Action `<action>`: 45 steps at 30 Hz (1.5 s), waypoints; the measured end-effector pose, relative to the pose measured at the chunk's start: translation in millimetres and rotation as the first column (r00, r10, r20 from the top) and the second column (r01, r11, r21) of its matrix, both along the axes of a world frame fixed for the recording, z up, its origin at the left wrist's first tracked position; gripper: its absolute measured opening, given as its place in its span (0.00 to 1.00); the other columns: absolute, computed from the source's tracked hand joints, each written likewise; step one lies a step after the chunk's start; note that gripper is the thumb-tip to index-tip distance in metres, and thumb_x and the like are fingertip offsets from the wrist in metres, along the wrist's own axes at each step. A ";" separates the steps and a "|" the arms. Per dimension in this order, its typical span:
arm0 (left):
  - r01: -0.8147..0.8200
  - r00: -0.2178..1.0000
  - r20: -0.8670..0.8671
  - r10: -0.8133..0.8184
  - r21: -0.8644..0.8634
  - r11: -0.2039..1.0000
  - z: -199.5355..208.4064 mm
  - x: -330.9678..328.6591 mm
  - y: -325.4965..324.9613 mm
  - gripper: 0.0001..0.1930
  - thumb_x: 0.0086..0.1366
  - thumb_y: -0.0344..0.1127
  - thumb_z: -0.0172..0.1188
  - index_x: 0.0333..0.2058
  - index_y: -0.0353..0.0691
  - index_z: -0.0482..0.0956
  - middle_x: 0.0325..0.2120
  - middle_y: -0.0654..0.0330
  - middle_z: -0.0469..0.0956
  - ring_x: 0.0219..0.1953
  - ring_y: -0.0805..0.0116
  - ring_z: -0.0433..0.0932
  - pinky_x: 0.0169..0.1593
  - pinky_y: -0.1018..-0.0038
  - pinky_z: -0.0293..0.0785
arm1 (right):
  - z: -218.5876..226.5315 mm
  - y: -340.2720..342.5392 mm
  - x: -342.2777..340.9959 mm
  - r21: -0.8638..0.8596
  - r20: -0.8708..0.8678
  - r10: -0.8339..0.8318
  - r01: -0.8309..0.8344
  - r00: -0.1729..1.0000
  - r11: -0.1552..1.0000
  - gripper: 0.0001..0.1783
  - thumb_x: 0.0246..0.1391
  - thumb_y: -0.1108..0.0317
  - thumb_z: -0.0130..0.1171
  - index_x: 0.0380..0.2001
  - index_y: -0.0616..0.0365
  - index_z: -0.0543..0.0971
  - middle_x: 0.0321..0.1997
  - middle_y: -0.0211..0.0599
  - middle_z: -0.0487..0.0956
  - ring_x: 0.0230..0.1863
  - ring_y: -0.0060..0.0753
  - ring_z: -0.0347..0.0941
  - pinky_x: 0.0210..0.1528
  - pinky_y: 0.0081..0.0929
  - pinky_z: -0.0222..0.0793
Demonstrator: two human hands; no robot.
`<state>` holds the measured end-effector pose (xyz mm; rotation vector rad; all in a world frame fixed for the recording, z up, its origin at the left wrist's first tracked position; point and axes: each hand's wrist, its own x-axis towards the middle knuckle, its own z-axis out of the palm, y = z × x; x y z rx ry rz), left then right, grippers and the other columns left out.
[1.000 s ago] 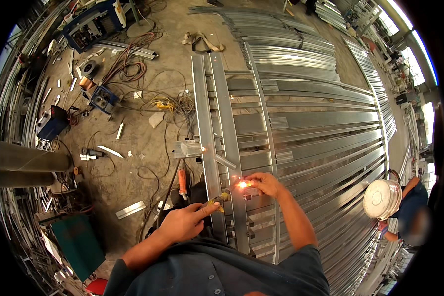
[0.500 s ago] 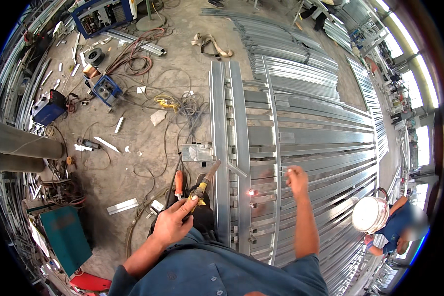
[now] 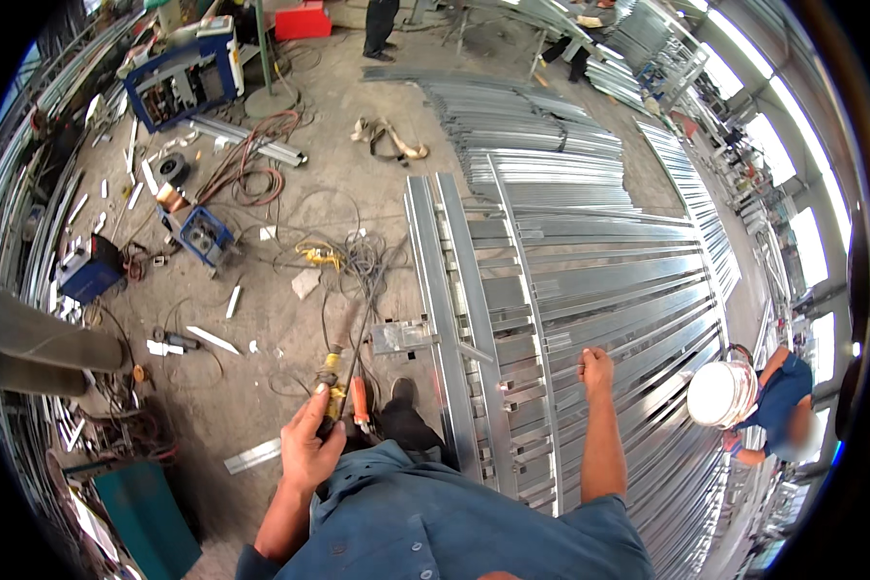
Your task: The person welds a metal frame using a handheld welding torch, creating bright sparks and smoke. They repeatedly position the torch along the frame's joints and weld in short bursts while standing in a workshop.
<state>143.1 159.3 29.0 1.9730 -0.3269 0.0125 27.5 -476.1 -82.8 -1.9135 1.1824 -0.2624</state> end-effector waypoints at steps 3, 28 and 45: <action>-0.059 0.997 0.046 0.060 -0.007 0.998 5.6 6.6 31.5 0.41 0.56 0.15 0.62 0.71 0.35 0.66 0.46 0.53 0.85 0.44 0.72 0.81 0.51 0.74 0.76 | -1.4 17.9 0.5 -0.042 0.081 -0.035 0.039 0.996 0.998 0.09 0.65 0.67 0.59 0.44 0.60 0.82 0.29 0.32 0.80 0.22 0.23 0.73 0.19 0.23 0.66; 0.383 0.922 0.175 -0.346 -0.260 0.886 50.0 83.5 -51.4 0.47 0.62 0.12 0.54 0.78 0.46 0.50 0.65 0.41 0.72 0.59 0.52 0.80 0.57 0.65 0.78 | 143.3 369.4 158.0 0.386 0.651 0.620 -0.894 0.439 0.227 0.37 0.65 0.70 0.61 0.74 0.60 0.60 0.69 0.37 0.74 0.67 0.33 0.71 0.62 0.32 0.72; 0.719 0.695 0.187 -0.695 -0.163 0.675 63.9 170.8 -107.6 0.52 0.60 0.12 0.56 0.78 0.61 0.50 0.64 0.36 0.72 0.59 0.50 0.80 0.59 0.61 0.78 | 111.5 370.5 190.6 0.630 0.751 0.049 -0.738 0.658 0.243 0.20 0.71 0.66 0.59 0.62 0.65 0.75 0.56 0.31 0.82 0.56 0.21 0.76 0.58 0.24 0.74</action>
